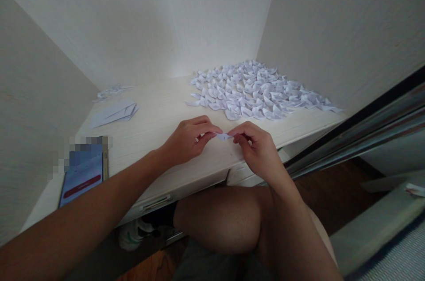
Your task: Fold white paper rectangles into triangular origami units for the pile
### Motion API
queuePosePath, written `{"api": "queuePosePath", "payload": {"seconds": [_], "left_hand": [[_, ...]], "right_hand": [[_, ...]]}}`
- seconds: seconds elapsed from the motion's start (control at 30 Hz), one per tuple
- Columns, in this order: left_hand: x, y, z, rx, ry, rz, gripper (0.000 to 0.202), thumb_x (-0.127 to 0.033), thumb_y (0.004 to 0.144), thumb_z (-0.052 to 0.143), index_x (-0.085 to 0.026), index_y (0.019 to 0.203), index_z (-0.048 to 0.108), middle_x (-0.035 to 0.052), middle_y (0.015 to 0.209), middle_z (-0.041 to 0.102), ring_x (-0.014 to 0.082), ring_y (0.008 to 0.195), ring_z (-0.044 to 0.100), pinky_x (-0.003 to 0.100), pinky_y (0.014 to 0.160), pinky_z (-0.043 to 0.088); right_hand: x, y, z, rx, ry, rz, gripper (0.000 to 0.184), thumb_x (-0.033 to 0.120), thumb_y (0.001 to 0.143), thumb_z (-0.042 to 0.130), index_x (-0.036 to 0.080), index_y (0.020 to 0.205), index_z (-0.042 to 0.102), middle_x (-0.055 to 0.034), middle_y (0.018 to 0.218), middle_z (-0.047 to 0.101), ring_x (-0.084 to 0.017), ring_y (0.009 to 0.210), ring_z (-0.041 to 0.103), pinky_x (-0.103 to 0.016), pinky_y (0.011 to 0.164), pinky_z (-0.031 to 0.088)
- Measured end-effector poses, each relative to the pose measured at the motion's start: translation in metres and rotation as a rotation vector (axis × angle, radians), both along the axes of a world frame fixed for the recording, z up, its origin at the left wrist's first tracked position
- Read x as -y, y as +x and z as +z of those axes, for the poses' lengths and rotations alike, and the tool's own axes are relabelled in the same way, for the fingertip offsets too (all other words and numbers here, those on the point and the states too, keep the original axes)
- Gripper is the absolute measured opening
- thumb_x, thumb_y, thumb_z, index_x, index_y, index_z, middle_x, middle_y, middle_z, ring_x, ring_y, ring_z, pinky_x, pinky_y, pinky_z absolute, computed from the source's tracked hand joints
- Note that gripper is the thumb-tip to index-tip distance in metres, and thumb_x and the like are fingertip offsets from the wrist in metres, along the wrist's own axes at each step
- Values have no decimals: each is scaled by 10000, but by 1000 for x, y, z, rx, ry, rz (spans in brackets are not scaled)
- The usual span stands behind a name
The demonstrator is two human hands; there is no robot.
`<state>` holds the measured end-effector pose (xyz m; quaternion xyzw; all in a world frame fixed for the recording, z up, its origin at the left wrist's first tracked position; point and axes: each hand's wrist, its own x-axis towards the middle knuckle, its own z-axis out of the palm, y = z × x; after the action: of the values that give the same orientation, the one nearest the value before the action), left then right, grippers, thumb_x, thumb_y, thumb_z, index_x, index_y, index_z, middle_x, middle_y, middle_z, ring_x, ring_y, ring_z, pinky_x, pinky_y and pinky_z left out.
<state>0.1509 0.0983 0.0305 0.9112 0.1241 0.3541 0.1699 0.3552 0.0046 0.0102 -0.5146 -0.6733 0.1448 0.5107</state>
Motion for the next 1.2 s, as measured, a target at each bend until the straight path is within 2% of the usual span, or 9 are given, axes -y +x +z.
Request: {"api": "queuePosePath", "payload": {"seconds": [0.27,0.37,0.57,0.73,0.83,0.9,1.0,1.1,1.2], "left_hand": [[-3,-1,-2,-125,76,-19,222,-122,996,513,-150,1059,725,60,908,678,142,802,639,258,731,510],[-4,-2,-2,-173,62,-41,243,-113,1004,480,-151,1062,713,66,944,670,151,845,638,270,770,508],[-2,-3,2,-261,15,6,225,-147,1016,453,-139,1067,672,77,996,645,179,912,631,310,835,516],[1,-3,2,-386,9,-25,369,-84,987,390,-188,1210,665,83,1066,605,187,956,612,332,892,512],[2,-2,2,-417,-28,-33,395,-80,967,402,-206,1211,686,87,1071,600,194,945,601,342,886,501],[3,-2,7,-368,-149,-67,325,-124,980,434,-188,1137,712,81,1026,617,187,920,604,326,863,494],[4,-4,19,-294,-519,-203,204,-251,991,542,-150,1004,718,55,890,648,162,820,614,282,781,489],[9,-6,29,-248,-851,-360,233,-352,972,627,-144,921,719,39,817,660,147,773,617,262,749,489],[15,-4,30,-168,-979,-462,279,-412,943,678,-147,895,751,55,857,660,153,802,624,283,774,510]], "right_hand": [[1,-6,-3,107,-49,-29,257,22,890,484,190,939,673,-47,879,677,-181,831,645,-303,757,482],[0,-7,-2,137,-47,-24,261,9,882,480,188,919,666,-55,897,680,-185,849,646,-304,765,485],[-1,-9,0,145,-36,-52,226,24,887,512,181,912,672,-66,904,681,-199,854,644,-322,772,494],[-1,-11,0,156,-33,-39,243,32,900,516,176,909,711,-83,937,669,-204,881,643,-334,796,498],[-1,-12,1,123,-42,-17,252,42,903,523,180,909,733,-83,951,667,-197,883,636,-332,800,491],[1,-9,5,31,-82,15,204,74,900,568,187,915,738,-68,925,673,-186,856,624,-322,776,480],[11,1,15,-260,-271,190,62,228,906,676,192,920,725,-21,789,655,-148,707,573,-281,650,445],[23,10,25,-549,-460,439,207,388,867,768,189,873,711,15,686,586,-108,590,487,-247,554,379],[29,9,25,-744,-475,558,275,435,830,809,179,811,711,15,684,546,-95,589,463,-231,522,342]]}}
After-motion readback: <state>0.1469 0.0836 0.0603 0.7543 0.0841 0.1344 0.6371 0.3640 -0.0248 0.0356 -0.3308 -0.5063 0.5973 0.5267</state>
